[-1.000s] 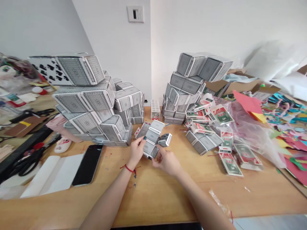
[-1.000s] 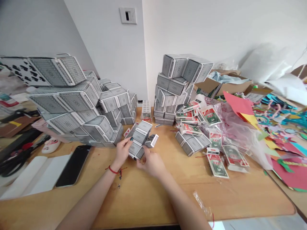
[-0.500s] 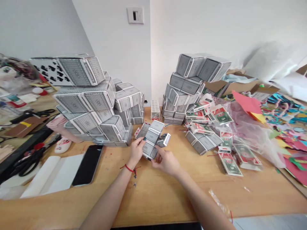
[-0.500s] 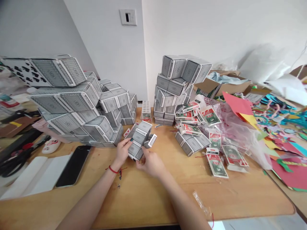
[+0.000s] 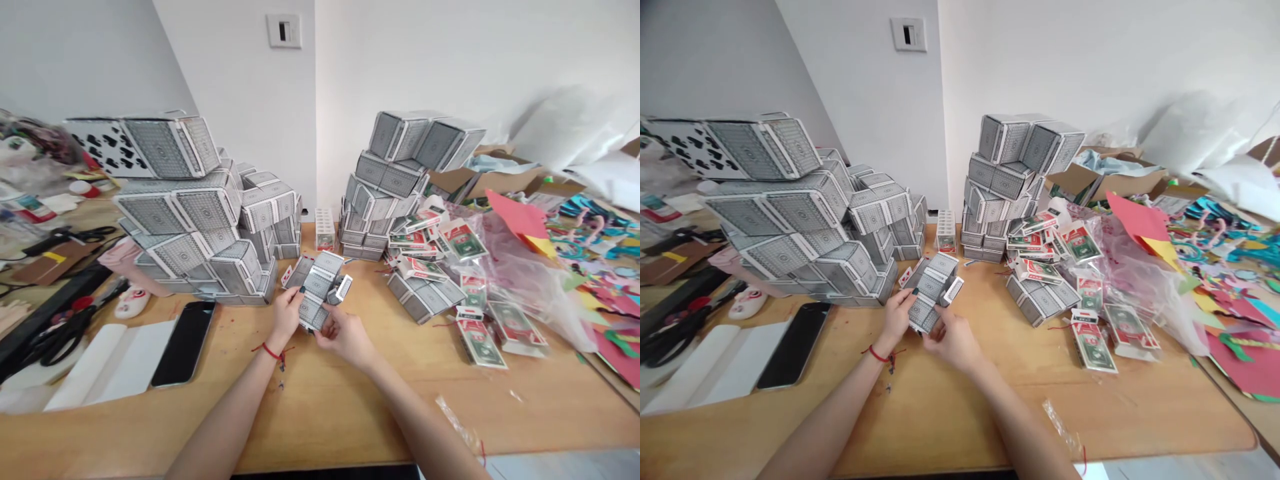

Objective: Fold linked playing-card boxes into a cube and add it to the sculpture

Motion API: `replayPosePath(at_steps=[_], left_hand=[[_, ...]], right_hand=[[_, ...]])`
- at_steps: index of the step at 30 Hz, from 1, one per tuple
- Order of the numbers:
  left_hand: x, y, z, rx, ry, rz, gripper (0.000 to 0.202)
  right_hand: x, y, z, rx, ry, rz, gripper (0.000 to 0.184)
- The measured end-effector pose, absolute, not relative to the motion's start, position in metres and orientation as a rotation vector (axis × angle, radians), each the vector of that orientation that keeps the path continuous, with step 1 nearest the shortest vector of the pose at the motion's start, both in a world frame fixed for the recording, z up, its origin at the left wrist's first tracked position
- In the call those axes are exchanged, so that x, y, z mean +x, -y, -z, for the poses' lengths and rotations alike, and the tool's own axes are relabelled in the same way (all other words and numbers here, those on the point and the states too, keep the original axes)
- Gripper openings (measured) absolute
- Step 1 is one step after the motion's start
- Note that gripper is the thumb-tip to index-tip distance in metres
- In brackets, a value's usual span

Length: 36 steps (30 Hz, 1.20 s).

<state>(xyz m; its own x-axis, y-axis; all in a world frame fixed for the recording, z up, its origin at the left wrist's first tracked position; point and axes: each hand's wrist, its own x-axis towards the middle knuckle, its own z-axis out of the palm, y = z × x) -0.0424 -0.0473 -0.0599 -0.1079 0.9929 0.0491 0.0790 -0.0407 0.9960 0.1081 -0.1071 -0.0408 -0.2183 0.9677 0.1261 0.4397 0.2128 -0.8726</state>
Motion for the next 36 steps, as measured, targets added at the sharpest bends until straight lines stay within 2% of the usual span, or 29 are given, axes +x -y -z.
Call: replayPosePath(at_steps=[13, 25, 36], left_hand=[[-0.043, 0.041, 0.069, 1.122, -1.317, -1.355, 0.025], [-0.040, 0.042, 0.069, 1.061, -1.293, -1.354, 0.023], [-0.040, 0.043, 0.065, 1.057, -1.281, -1.341, 0.023]], right_hand=[[0.102, 0.109, 0.044, -1.183, 1.630, -0.994, 0.052], [0.107, 0.106, 0.051, -1.162, 1.626, -1.090, 0.043], [0.107, 0.103, 0.055, -1.192, 1.622, -1.104, 0.045]])
